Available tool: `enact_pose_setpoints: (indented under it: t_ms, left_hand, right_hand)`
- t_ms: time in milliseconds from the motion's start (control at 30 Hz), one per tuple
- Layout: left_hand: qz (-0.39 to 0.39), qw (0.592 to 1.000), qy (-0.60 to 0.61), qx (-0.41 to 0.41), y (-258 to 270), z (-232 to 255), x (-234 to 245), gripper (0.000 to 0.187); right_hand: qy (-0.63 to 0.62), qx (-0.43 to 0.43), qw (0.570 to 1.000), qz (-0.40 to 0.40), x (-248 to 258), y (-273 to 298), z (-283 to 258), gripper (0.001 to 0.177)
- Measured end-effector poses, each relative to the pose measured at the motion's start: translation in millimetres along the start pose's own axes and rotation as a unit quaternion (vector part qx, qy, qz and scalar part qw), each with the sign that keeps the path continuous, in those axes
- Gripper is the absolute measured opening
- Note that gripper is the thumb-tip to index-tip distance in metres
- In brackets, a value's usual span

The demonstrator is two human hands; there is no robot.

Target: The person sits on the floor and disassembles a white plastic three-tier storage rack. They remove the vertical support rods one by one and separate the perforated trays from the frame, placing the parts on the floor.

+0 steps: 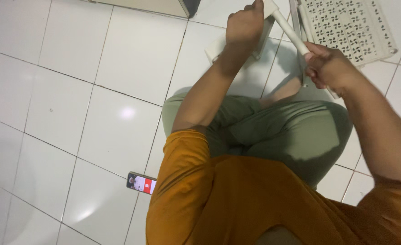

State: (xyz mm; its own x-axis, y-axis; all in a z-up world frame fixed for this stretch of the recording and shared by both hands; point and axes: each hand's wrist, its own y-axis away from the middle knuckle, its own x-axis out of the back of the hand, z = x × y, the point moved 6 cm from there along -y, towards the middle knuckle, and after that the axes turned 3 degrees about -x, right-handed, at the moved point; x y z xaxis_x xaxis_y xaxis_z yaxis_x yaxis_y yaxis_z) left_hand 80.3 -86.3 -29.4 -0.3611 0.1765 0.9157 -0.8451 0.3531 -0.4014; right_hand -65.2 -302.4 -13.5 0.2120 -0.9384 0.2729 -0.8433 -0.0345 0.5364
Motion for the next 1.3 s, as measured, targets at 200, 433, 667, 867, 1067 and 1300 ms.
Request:
enact_pose_setpoints:
  t_ms: [200, 433, 667, 867, 1067, 1300]
  left_hand:
    - [-0.003, 0.999, 0.027, 0.024, 1.0, -8.5, -8.0, 0.023]
    - [0.007, 0.999, 0.004, 0.032, -14.0, -17.9, -15.5, 0.027]
    - [-0.011, 0.999, 0.004, 0.04, -9.0, -26.6, -21.9, 0.01]
    - [-0.105, 0.993, 0.027, 0.049, -18.8, -29.3, -5.4, 0.013]
    - [-0.23, 0.965, 0.077, 0.101, -16.7, -44.3, 52.1, 0.059]
    - [-0.269, 0.944, 0.16, 0.108, 22.4, -87.6, 68.8, 0.073]
  right_hand:
    - [-0.061, -0.086, 0.993, -0.044, 6.9, -17.1, -4.5, 0.044]
    - [0.433, 0.213, 0.859, 0.172, -9.2, -10.5, -43.3, 0.04]
    - [0.04, -0.005, 0.999, -0.031, -1.0, -19.9, -35.9, 0.049]
    - [0.013, -0.025, 0.999, -0.017, -4.4, -8.6, -57.8, 0.046]
    - [0.057, 0.036, 0.998, 0.008, 9.5, -16.0, -57.2, 0.038]
    - [0.131, 0.104, 0.986, 0.008, 60.2, -76.7, -12.7, 0.036]
